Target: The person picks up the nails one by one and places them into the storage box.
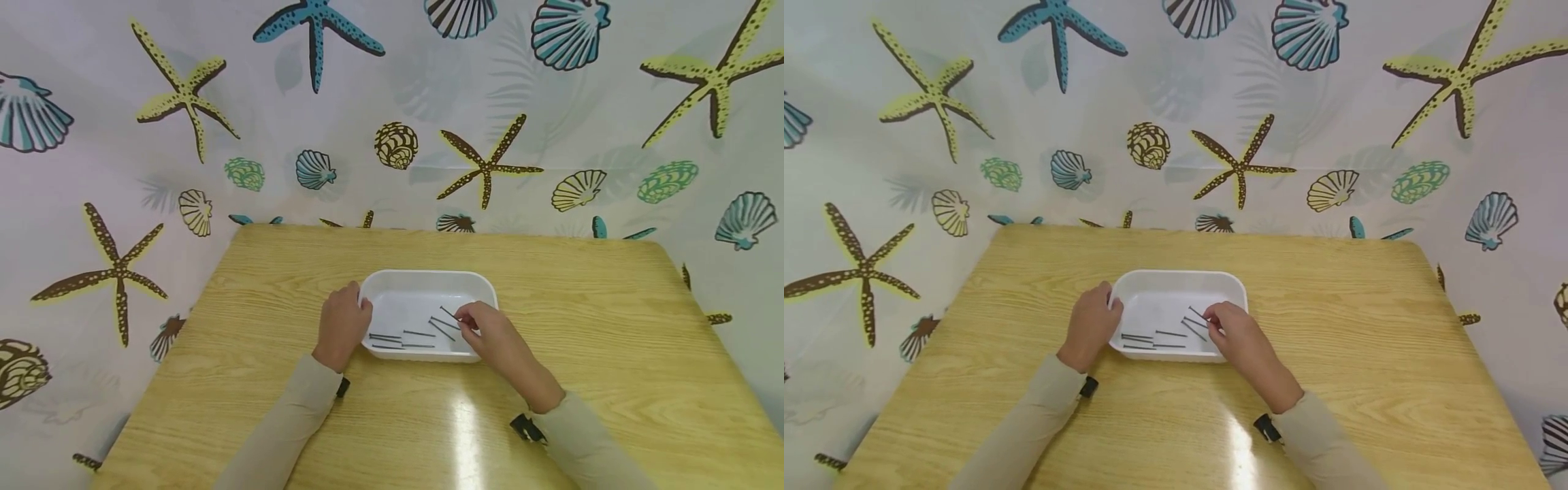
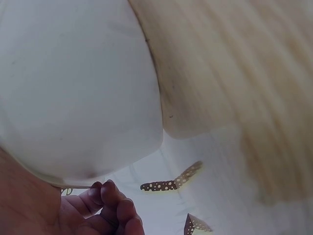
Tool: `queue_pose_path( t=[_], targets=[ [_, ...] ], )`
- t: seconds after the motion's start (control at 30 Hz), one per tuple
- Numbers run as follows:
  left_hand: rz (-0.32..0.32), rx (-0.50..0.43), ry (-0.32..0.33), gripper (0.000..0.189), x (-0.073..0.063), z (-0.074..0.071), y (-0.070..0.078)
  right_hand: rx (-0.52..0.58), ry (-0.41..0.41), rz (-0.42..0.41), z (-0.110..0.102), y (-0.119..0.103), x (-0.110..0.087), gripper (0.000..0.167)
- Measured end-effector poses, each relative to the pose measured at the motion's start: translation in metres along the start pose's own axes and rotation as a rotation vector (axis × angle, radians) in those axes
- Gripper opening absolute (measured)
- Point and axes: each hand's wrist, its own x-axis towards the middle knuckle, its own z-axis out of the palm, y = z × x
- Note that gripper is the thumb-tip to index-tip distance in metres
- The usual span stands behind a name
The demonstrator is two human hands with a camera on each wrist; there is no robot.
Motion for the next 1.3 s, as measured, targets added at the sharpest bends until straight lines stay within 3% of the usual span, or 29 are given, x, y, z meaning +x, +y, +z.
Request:
queue_pose_path(
  t=[0.37, 0.77, 1.3],
  targets=[
    [0.003, -0.005, -0.001, 0.016, 0.000, -0.002, 0.001, -0.043, 0.038, 0.043, 0.005, -0.001, 0.008, 0.008],
    [-0.020, -0.002, -0.026, 0.015, 0.001, -0.003, 0.002, -0.067, -0.060, 0.087, 0.008, -0.003, 0.016, 0.008],
    [-0.037, -0.005, -0.038, 0.016, 0.001, -0.004, 0.001, -0.199, -0.118, 0.104, 0.013, -0.002, 0.027, 0.008]
  ],
)
